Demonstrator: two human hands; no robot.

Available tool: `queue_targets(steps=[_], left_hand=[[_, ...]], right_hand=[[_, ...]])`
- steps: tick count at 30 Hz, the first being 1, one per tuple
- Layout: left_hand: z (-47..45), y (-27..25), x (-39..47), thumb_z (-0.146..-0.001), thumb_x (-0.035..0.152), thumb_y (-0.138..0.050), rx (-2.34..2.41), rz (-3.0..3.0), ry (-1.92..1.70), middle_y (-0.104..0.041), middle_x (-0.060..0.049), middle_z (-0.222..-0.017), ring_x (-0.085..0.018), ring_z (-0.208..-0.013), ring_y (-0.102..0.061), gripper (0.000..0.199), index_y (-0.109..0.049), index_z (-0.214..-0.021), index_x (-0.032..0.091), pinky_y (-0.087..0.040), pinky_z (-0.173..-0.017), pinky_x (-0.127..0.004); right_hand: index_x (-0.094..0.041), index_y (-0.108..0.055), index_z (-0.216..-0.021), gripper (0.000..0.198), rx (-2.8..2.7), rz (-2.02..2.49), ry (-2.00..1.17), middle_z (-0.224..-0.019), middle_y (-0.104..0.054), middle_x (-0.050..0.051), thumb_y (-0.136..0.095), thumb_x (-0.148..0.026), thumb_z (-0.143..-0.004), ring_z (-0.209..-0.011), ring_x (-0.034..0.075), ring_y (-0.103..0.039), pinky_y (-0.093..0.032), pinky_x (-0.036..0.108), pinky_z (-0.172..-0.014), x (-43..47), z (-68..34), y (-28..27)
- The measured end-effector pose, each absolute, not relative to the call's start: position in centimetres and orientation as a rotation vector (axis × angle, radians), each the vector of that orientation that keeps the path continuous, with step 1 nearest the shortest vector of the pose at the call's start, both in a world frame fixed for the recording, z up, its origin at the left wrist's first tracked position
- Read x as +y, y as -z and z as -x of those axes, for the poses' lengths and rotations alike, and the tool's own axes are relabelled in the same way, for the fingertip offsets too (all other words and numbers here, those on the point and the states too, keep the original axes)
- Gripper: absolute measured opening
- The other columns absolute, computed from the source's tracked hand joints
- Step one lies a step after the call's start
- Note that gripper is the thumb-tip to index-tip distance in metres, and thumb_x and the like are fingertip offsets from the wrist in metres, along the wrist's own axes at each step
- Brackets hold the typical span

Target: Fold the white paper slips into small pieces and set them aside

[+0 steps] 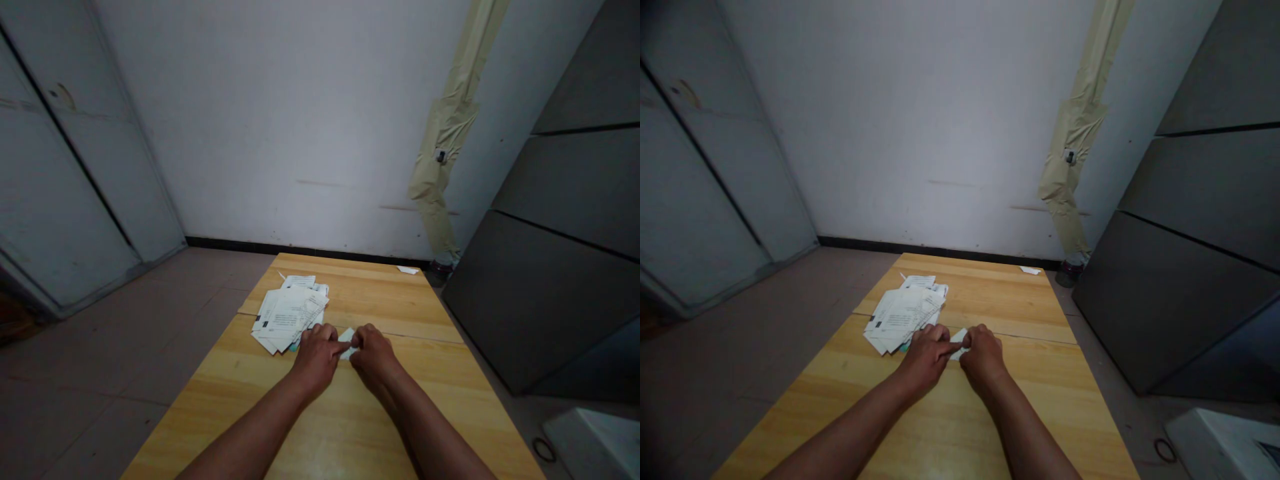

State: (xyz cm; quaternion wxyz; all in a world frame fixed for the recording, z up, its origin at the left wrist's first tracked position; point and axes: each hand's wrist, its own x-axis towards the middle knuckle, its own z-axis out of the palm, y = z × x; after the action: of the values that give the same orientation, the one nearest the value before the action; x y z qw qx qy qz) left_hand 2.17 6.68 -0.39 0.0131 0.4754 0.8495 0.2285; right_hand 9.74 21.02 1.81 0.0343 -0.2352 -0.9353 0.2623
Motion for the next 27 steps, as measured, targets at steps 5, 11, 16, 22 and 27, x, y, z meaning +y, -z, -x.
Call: queue_targets(steps=[5, 11, 16, 22, 27], left_hand=[[-1.9, 0.4, 6.5, -0.090, 0.016, -0.052, 2.612, -1.509, -0.682, -0.058, -0.002, -0.103, -0.021, -0.098, -0.046, 0.041, -0.067, -0.115, 0.045, -0.030, -0.078, -0.035], [-1.7, 0.3, 6.2, -0.093, 0.017, -0.049, 2.592, -1.523, -0.655, -0.057, -0.002, -0.105, -0.021, -0.098, -0.046, 0.039, -0.068, -0.113, 0.044, -0.030, -0.078, -0.034], [-1.9, 0.5, 6.2, -0.092, 0.016, -0.049, 2.636, -1.574, -0.634, -0.057, -0.002, -0.105, -0.021, -0.098, -0.046, 0.036, -0.068, -0.110, 0.039, -0.031, -0.078, -0.034], [-2.6, 0.1, 6.2, -0.083, 0.011, -0.052, 2.679, -1.621, -0.633, -0.057, -0.004, -0.097, -0.021, -0.094, -0.048, 0.038, -0.069, -0.110, 0.031, -0.034, -0.079, -0.036], [-2.6, 0.0, 6.1, -0.080, 0.010, -0.054, 2.691, -1.645, -0.728, -0.057, -0.004, -0.089, -0.021, -0.091, -0.049, 0.029, -0.073, -0.093, 0.027, -0.035, -0.079, -0.037]], right_hand=[[-0.018, -0.059, -0.075, 0.026, -2.875, 0.703, -0.844, -0.088, -0.059, 0.002, -0.060, 0.001, -0.058, -0.081, 0.016, -0.053, -0.032, 0.024, -0.069, 21.5, -9.7, -1.4], [-0.019, -0.062, -0.083, 0.034, -2.870, 0.619, -0.903, -0.090, -0.058, 0.002, -0.057, 0.001, -0.056, -0.082, 0.017, -0.054, -0.036, 0.024, -0.071, 22.3, -9.8, -0.9], [-0.020, -0.064, -0.093, 0.043, -2.818, 0.543, -0.966, -0.097, -0.058, 0.003, -0.059, -0.001, -0.055, -0.087, 0.018, -0.055, -0.039, 0.025, -0.074, 22.8, -10.0, -0.3], [-0.018, -0.061, -0.081, 0.034, -2.761, 0.449, -0.961, -0.087, -0.056, 0.002, -0.053, 0.000, -0.055, -0.079, 0.016, -0.053, -0.038, 0.024, -0.070, 23.0, -10.1, -0.1], [-0.019, -0.055, -0.072, 0.026, -2.686, 0.383, -0.822, -0.083, -0.055, 0.003, -0.048, 0.001, -0.057, -0.083, 0.017, -0.052, -0.038, 0.024, -0.073, 22.9, -10.2, -0.3]])
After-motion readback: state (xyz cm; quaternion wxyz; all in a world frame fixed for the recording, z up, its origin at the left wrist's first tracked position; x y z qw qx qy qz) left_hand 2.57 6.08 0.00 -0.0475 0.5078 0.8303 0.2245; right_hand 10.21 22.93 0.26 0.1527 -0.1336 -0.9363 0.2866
